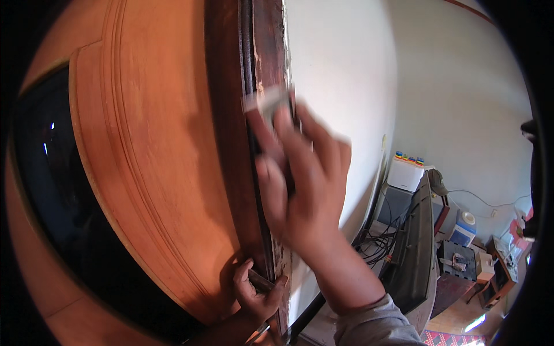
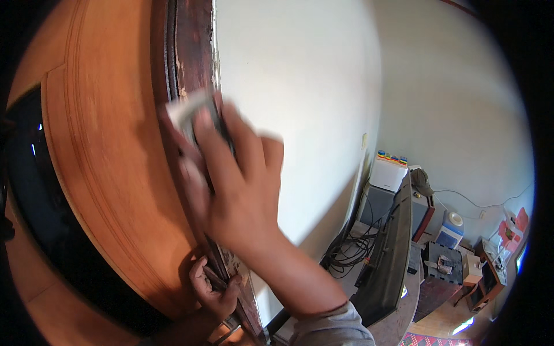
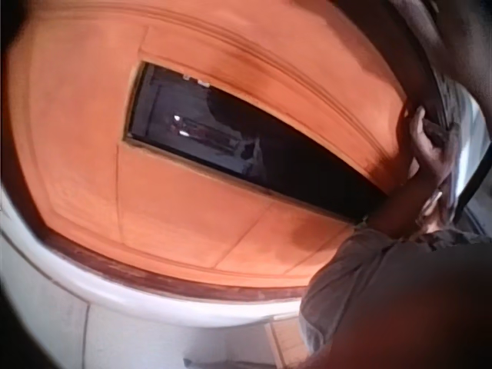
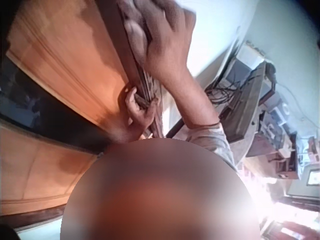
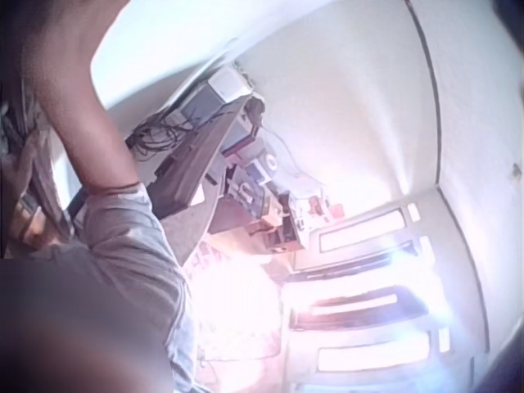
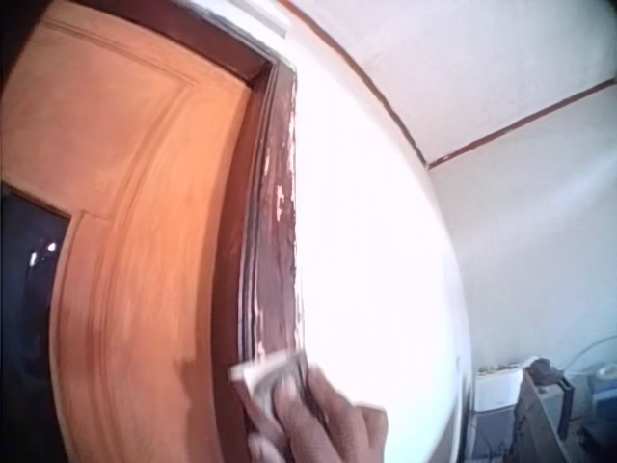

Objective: The person sands the vertical edge of a wooden door frame using a sanding block. They repeatedly rub the block along the frame and occasionally wipe the surface with their hand to check the finish.

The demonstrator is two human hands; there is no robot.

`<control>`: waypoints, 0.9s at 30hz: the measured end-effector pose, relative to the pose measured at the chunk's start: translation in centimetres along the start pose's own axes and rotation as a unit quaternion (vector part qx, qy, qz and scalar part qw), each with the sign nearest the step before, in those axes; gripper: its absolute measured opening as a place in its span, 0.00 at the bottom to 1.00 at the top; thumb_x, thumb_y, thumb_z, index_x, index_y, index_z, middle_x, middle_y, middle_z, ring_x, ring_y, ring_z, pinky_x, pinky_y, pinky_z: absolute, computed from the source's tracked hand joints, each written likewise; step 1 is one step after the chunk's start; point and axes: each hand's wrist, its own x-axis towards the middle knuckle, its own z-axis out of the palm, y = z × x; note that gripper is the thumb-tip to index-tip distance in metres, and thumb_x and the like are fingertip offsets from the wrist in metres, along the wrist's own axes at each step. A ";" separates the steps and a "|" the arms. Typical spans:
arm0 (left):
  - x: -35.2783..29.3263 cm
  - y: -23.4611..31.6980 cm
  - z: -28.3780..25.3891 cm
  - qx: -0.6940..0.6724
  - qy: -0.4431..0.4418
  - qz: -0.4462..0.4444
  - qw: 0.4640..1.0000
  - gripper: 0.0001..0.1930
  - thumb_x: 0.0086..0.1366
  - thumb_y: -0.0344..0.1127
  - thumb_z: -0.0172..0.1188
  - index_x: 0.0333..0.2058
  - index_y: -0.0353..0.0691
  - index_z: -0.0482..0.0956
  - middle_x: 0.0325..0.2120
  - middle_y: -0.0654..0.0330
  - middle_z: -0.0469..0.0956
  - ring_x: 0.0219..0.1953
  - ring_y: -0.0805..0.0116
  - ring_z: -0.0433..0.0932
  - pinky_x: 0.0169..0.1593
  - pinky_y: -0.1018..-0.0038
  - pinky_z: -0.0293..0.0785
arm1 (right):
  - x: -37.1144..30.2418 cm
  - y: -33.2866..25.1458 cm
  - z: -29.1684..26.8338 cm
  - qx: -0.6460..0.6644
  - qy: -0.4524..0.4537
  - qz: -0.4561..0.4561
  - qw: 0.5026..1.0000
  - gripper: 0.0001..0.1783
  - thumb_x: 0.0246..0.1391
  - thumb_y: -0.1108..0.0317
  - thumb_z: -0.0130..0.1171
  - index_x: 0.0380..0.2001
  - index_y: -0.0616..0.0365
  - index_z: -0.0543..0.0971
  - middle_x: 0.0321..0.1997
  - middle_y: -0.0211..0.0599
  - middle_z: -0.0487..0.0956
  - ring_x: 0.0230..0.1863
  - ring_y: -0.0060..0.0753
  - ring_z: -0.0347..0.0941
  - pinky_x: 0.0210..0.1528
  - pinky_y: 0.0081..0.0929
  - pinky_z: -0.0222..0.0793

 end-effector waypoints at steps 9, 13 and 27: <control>0.3 0.1 0.2 0.009 -0.001 0.019 1.000 0.47 0.53 0.34 0.83 0.64 0.28 0.60 0.49 0.47 0.73 0.50 0.56 0.77 0.55 0.62 0.73 | 3.0 0.0 1.4 -0.013 0.088 -0.020 0.996 0.25 0.61 0.67 0.65 0.61 0.63 0.79 0.61 0.55 0.79 0.52 0.53 0.74 0.57 0.44 0.69; 0.4 -0.1 0.0 0.007 -0.006 0.021 1.000 0.46 0.54 0.35 0.82 0.64 0.28 0.60 0.49 0.47 0.73 0.49 0.56 0.77 0.54 0.62 0.73 | 3.9 -0.1 1.7 -0.004 0.090 0.002 0.996 0.25 0.59 0.69 0.66 0.59 0.62 0.80 0.61 0.53 0.78 0.54 0.54 0.74 0.59 0.45 0.69; 0.5 0.3 0.1 0.038 -0.008 0.020 0.999 0.48 0.52 0.38 0.84 0.64 0.28 0.60 0.47 0.45 0.74 0.46 0.54 0.77 0.51 0.61 0.74 | 6.0 1.5 2.1 -0.006 0.089 -0.034 0.995 0.27 0.52 0.70 0.71 0.58 0.60 0.81 0.59 0.53 0.79 0.52 0.57 0.73 0.56 0.47 0.69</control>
